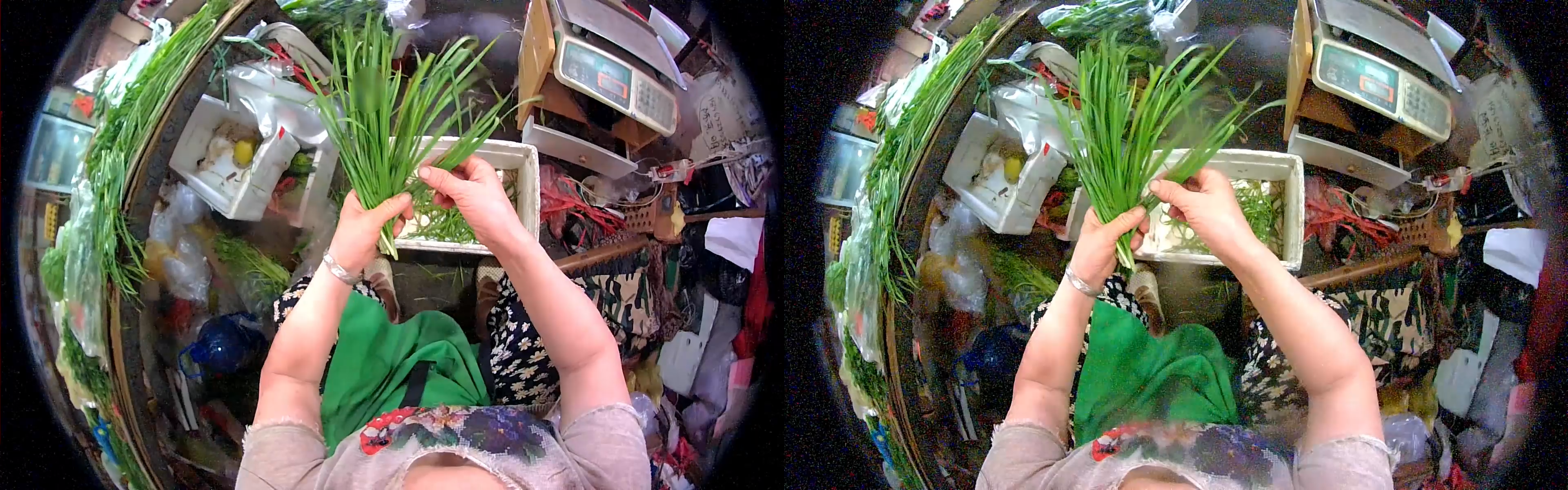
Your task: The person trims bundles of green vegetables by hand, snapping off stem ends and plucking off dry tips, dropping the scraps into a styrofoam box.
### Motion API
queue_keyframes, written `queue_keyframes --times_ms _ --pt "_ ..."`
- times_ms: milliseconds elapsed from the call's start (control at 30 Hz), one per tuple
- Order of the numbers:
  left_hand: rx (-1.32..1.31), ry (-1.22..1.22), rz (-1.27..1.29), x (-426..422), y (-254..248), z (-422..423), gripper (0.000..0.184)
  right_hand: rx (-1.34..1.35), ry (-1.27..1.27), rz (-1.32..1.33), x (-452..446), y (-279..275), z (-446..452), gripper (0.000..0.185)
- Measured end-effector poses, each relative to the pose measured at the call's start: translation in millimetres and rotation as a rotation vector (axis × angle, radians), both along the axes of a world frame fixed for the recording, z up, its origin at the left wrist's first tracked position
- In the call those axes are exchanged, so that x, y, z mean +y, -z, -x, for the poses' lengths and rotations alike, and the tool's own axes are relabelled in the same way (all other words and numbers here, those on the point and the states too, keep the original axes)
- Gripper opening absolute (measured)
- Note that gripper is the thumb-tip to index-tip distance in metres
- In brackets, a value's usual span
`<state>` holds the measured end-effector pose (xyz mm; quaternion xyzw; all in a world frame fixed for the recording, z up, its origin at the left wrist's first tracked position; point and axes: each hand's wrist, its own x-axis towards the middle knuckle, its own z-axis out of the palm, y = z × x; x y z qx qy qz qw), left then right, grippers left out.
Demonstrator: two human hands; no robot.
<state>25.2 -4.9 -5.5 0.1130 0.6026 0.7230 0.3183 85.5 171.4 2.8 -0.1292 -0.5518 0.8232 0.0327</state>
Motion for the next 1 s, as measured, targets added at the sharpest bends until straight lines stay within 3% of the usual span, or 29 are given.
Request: queue_keyframes --times_ms 333,467,633,833,933,1000 --pt "-0.076 -0.071 -0.043 -5.7 -4.6 7.6 0.016 -0.084 0.104 0.041 15.5 5.1 3.6 0.015" --pt "-0.099 -0.056 -0.061 -9.4 -1.2 9.8 0.024 -0.051 0.161 0.105 21.3 7.6 5.9 0.013" --pt "-0.128 -0.064 -0.074 -10.2 -2.2 9.8 0.024 -0.045 0.203 0.222 22.7 4.9 7.3 0.020" --pt "-0.149 -0.090 -0.090 -13.9 -0.4 13.4 0.024 -0.081 0.161 0.137 31.9 6.5 7.4 0.023" --pt "-0.162 -0.097 -0.101 -15.8 -1.7 14.4 0.024 -0.108 0.090 0.116 34.8 5.3 6.4 0.015" --pt "-0.148 -0.095 -0.086 -17.5 -2.2 16.0 0.023 -0.121 0.124 -0.028 36.6 1.2 5.5 0.019"
